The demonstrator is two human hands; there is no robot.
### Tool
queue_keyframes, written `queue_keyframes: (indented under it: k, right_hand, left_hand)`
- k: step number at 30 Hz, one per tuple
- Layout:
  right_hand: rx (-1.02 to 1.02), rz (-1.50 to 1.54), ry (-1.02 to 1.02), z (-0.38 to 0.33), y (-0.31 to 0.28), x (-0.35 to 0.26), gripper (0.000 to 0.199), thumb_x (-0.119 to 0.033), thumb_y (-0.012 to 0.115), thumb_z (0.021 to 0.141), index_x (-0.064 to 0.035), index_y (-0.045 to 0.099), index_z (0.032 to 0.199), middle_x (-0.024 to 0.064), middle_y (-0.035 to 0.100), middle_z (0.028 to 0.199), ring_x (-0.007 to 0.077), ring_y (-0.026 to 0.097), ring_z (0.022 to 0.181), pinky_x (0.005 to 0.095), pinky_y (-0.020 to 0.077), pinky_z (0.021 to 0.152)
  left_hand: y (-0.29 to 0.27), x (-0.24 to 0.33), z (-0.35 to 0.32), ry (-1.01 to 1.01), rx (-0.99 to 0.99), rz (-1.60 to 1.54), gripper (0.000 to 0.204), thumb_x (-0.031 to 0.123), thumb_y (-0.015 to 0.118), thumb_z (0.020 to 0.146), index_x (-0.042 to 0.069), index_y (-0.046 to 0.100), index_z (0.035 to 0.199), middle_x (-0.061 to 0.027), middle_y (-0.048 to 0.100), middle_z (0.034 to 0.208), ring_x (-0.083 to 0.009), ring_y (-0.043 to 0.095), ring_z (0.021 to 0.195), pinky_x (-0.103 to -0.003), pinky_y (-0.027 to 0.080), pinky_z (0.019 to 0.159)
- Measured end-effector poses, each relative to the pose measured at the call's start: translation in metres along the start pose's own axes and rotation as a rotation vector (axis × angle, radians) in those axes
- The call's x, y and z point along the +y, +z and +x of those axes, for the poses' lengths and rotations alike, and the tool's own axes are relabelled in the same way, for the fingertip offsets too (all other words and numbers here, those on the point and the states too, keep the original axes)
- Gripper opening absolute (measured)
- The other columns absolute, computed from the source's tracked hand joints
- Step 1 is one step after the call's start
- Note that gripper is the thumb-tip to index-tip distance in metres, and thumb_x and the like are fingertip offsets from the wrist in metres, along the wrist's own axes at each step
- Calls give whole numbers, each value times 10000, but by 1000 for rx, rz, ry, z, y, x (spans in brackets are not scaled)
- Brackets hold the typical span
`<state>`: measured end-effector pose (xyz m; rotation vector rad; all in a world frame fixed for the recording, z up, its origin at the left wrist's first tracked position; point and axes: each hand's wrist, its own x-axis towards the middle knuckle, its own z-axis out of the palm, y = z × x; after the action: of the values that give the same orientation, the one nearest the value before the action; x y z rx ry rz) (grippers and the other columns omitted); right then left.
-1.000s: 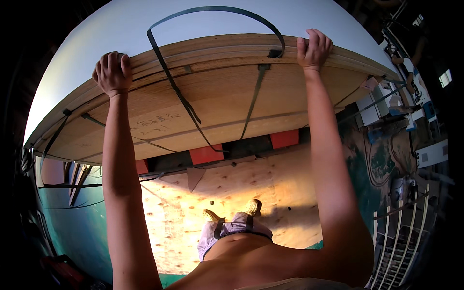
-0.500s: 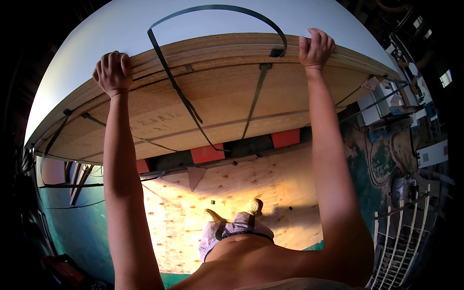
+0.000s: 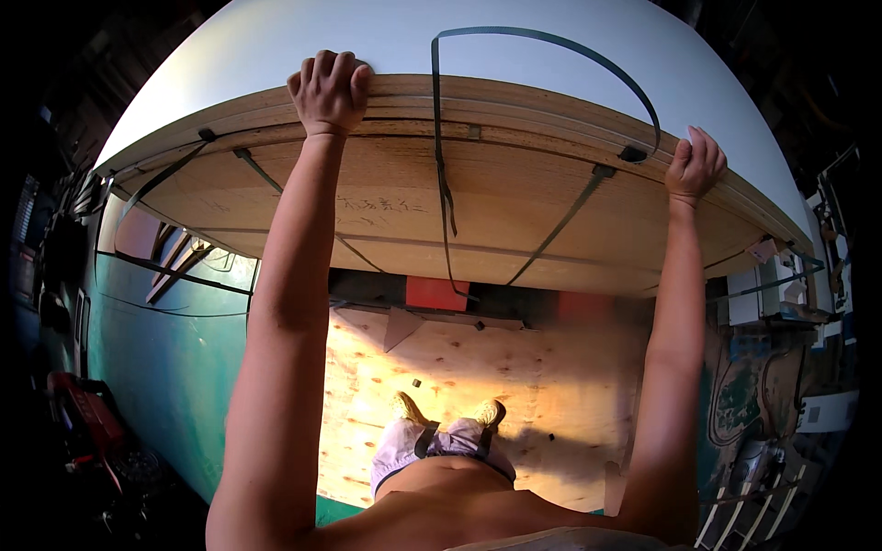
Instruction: The person uses two plastic straps to lift and stabilize a stack of large white curved panels, then walks across a workshop to a sorting table where they wipe down and sort several smaller white wooden components by hand.
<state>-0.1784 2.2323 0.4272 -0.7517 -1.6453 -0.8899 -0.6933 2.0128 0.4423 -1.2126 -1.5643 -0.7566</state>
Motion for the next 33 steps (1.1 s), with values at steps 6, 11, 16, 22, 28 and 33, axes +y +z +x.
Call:
queue_keyframes:
  k: [6,11,16,22,28,33]
  right_hand:
    - [7,29,-14,5,4,-13,322,-408,475,947,-150,655,1017,26,644,1044,257,556,966,410,401,861]
    - [36,15,-8,8,0,-14,332,-415,475,942,-140,645,1018,40,642,1050,267,559,962,415,403,851]
    - [29,1,-14,8,-2,-15,331,-415,470,944,-145,645,1021,36,642,1057,272,568,951,414,412,836]
    - [17,3,-36,6,3,-19,327,-393,463,949,-134,641,1040,42,639,1068,272,572,963,410,414,838]
    - [-17,-14,-62,-5,5,10,350,-378,451,970,-105,647,1068,65,649,1088,279,596,973,408,431,834]
    - [-20,-17,-60,-4,8,4,358,-365,442,978,-90,642,1087,77,647,1098,284,597,990,412,433,837]
  left_hand:
    - [-3,-5,-4,-15,31,22,308,456,405,936,210,581,878,6,547,875,-231,531,881,-396,361,807]
    - [2,-4,-3,-26,94,0,256,449,502,876,207,577,841,12,555,879,-215,529,868,-386,350,810]
    - [5,-3,-3,-24,106,0,264,447,518,864,193,587,838,8,575,892,-215,535,874,-377,352,809]
    - [-5,-7,-7,-35,102,-7,238,407,483,880,188,567,841,2,560,880,-234,533,865,-395,363,804]
    - [-11,5,0,-67,67,-42,271,428,498,834,163,553,832,-33,541,888,-233,510,878,-402,349,815]
    - [-19,0,-1,-77,46,-44,278,425,518,822,149,551,844,-44,530,906,-236,503,900,-402,348,829]
